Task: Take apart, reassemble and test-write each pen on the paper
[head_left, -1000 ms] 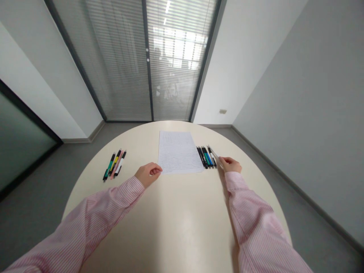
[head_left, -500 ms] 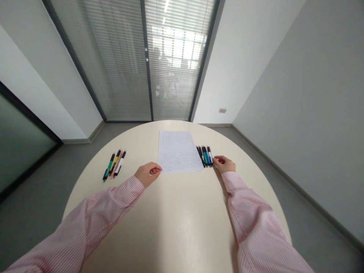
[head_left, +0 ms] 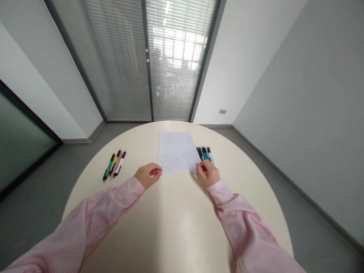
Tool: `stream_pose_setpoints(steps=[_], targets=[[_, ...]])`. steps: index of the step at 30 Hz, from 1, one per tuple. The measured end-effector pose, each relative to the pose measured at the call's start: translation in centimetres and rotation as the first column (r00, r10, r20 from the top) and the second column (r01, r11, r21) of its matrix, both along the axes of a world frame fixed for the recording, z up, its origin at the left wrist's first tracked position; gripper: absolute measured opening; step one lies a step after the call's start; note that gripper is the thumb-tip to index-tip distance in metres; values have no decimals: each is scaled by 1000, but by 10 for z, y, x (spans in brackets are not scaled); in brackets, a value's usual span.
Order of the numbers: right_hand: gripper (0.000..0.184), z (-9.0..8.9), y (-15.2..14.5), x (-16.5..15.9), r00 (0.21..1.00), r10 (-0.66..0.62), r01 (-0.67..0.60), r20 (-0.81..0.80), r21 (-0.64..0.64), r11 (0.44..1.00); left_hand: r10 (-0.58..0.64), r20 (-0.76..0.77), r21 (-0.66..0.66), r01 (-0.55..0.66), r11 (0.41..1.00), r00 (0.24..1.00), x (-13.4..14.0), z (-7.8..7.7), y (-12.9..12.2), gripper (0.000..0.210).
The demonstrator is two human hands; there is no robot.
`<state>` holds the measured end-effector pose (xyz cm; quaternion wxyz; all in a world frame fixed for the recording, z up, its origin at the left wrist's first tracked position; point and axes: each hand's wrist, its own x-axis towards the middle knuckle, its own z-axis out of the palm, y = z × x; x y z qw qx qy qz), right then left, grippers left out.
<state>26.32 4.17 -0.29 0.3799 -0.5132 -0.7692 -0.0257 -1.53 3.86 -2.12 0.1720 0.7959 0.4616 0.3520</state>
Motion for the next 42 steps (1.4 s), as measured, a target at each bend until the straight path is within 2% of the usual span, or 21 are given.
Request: stream_pose_setpoints(steps=[2,4,7,10,13,16,18,21,24,26,29,32,36,42], targets=[[26,0,-18,-32,953,214,-209,212,-49,977,-69,-49,108,74,991,996,4,6,-7,9],[24,-2,-34,-58,874,322,-305,363,-104,947,-180,-129,175,201,964,975,9,11,-15,11],[22,-2,-47,-78,827,373,-303,421,-224,926,-275,-210,140,307,941,938,15,13,-24,9],[23,1,-48,-80,820,386,-272,422,-305,913,-295,-232,50,314,948,927,19,10,-26,8],[24,5,-47,-77,817,401,-266,415,-345,900,-272,-266,32,290,956,925,22,9,-26,10],[24,5,-48,-75,818,411,-272,403,-360,893,-116,-319,106,157,982,941,17,14,-21,16],[25,2,-49,-73,820,412,-274,397,-361,892,122,-321,192,-62,979,939,4,21,-13,20],[27,-4,-51,-69,823,409,-273,394,-357,893,452,-382,278,-366,888,806,-29,31,6,21],[27,-9,-52,-65,827,408,-272,387,-359,893,623,-497,286,-564,775,604,-65,31,22,21],[27,-11,-52,-64,829,410,-274,380,-363,891,646,-578,241,-652,718,498,-81,27,28,23],[26,-12,-52,-63,832,406,-272,378,-360,892,635,-632,206,-694,690,444,-91,19,30,29],[26,-11,-52,-64,834,401,-268,378,-358,894,601,-653,205,-656,726,461,-90,16,30,30],[26,-10,-52,-64,835,404,-272,373,-359,893,587,-645,228,-610,759,489,-83,21,28,22],[27,-7,-52,-64,834,407,-265,374,-374,888,637,-556,267,-611,745,534,-70,28,24,22]])
